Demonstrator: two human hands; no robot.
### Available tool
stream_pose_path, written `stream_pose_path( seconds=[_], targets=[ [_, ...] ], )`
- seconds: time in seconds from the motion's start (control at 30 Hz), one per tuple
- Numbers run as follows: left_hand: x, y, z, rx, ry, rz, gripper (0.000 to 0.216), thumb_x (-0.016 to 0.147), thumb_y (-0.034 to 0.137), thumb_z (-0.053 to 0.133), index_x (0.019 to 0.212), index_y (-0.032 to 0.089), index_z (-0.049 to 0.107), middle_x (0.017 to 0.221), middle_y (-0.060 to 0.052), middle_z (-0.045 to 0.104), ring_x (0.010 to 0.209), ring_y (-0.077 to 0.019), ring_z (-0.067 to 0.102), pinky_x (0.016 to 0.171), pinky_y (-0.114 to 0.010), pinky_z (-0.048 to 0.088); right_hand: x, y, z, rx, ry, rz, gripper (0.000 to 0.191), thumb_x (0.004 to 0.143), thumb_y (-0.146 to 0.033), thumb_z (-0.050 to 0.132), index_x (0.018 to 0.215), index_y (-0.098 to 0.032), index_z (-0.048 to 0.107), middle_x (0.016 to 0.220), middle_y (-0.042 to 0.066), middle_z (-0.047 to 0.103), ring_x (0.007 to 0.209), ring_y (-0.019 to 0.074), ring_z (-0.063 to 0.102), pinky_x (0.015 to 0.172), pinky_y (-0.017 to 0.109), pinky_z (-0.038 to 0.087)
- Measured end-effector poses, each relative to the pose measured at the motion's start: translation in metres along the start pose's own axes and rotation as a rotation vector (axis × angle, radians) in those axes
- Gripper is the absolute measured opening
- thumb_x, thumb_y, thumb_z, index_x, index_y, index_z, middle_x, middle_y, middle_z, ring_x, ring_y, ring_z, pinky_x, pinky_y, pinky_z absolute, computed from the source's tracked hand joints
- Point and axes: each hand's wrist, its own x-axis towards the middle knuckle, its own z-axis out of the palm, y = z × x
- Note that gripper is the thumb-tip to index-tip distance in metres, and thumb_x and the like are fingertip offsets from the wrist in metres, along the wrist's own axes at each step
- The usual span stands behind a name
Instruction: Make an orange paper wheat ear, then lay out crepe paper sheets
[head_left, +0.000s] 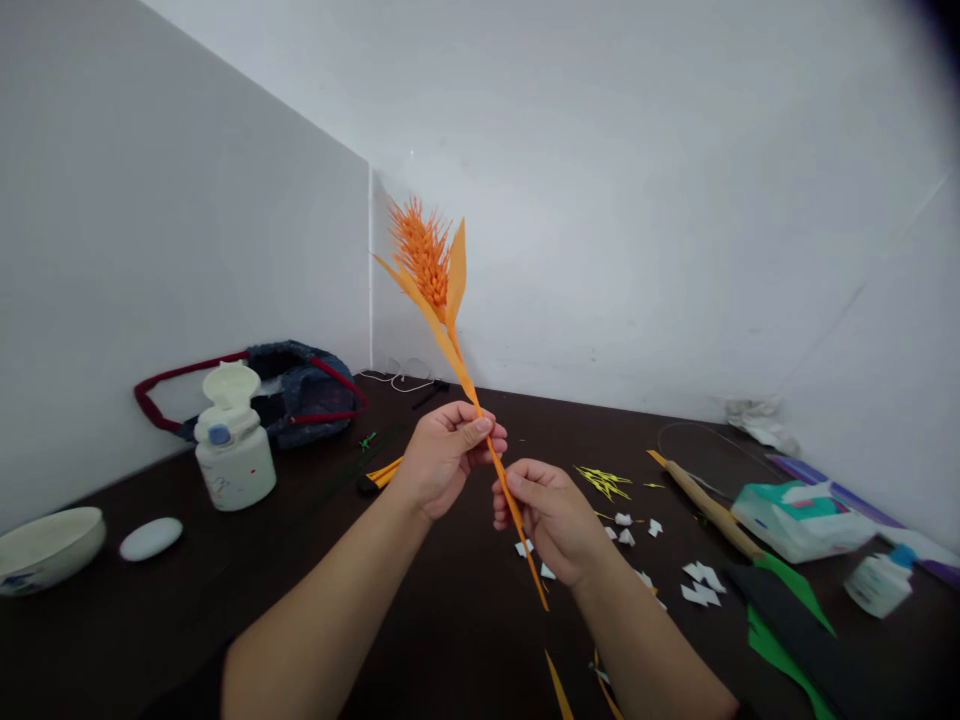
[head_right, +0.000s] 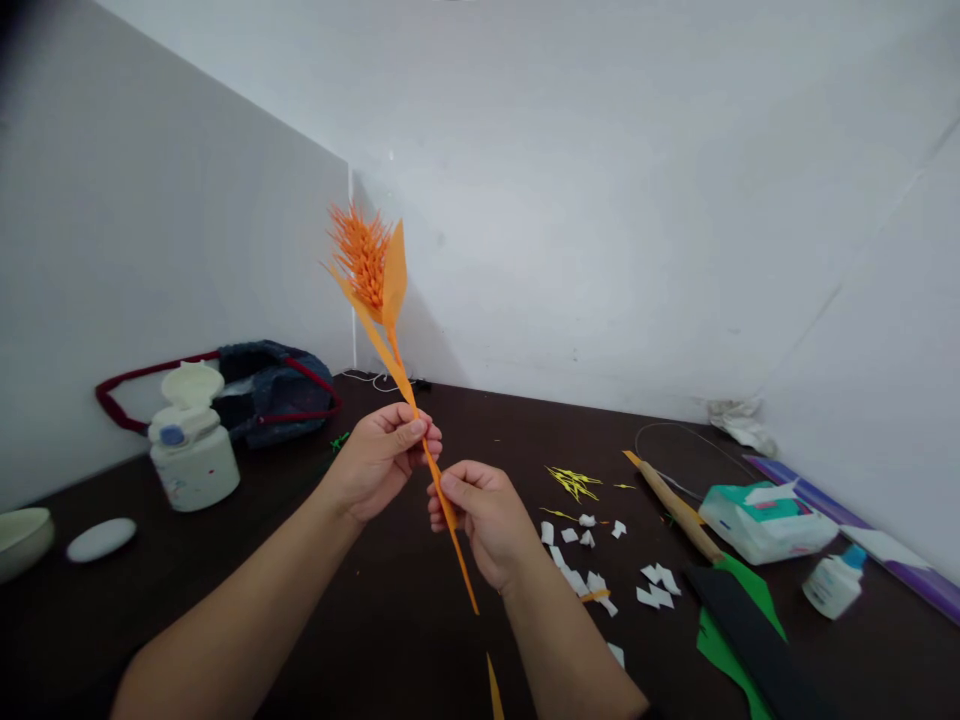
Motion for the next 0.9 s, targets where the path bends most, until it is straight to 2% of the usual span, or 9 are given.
stream_pose_path(
  seconds=[0.1,0.27,0.43,0.63,0.9],
  targets=[
    [-0.0011,0.0014,-0.0006,-0.002,-0.022,-0.033,0.02,0.063,0.018,0.076,0.07,0.012,0.058,0.065,-0.002,0.068,0.055,-0.0101,0.063,0.05,-0.017,0.047,-0.0003,0.0001,-0.0007,0.052,-0.042,0.033,0.022,0.067,-0.033,0.074,0.063,-0.014,0.063,0.057,0.0,0.062,0.05,0.0101,0.055,0.051,0.023,0.045],
    [-0.0001,0.0027,-0.0041,0.005,-0.052,-0.03,0.018,0.065,0.018,0.075,0.07,0.012,0.058,0.063,-0.002,0.067,0.053,-0.0095,0.061,0.052,-0.019,0.048,0.0003,0.0002,-0.0024,-0.005,0.002,-0.079,0.022,0.069,-0.032,0.073,0.062,-0.015,0.061,0.055,-0.002,0.059,0.049,0.0085,0.052,0.047,0.019,0.043],
    [0.0003,0.0027,-0.005,0.008,-0.052,-0.027,0.017,0.066,0.017,0.074,0.072,0.012,0.058,0.065,-0.001,0.067,0.053,-0.0092,0.061,0.052,-0.019,0.048,-0.0017,0.0,-0.0006,-0.013,-0.004,-0.067,0.022,0.074,-0.037,0.068,0.078,-0.015,0.066,0.07,0.003,0.064,0.057,0.0116,0.057,0.049,0.023,0.048],
    [-0.0019,0.0023,-0.0022,-0.015,-0.084,-0.048,0.017,0.066,0.018,0.074,0.072,0.012,0.059,0.063,-0.002,0.067,0.052,-0.009,0.061,0.051,-0.018,0.048,-0.0057,0.0007,0.0054,0.033,-0.032,-0.057,0.015,0.068,-0.024,0.072,0.062,-0.015,0.062,0.06,0.001,0.064,0.053,0.0098,0.056,0.052,0.021,0.047],
    [-0.0025,0.0018,-0.0031,-0.079,-0.172,-0.122,0.017,0.066,0.018,0.075,0.073,0.012,0.061,0.061,-0.001,0.066,0.051,-0.0086,0.061,0.053,-0.018,0.051,-0.0064,0.0012,0.0074,0.181,-0.141,0.015,0.017,0.066,-0.024,0.072,0.059,-0.016,0.06,0.057,0.001,0.063,0.049,0.0107,0.056,0.05,0.023,0.047]
  ],
)
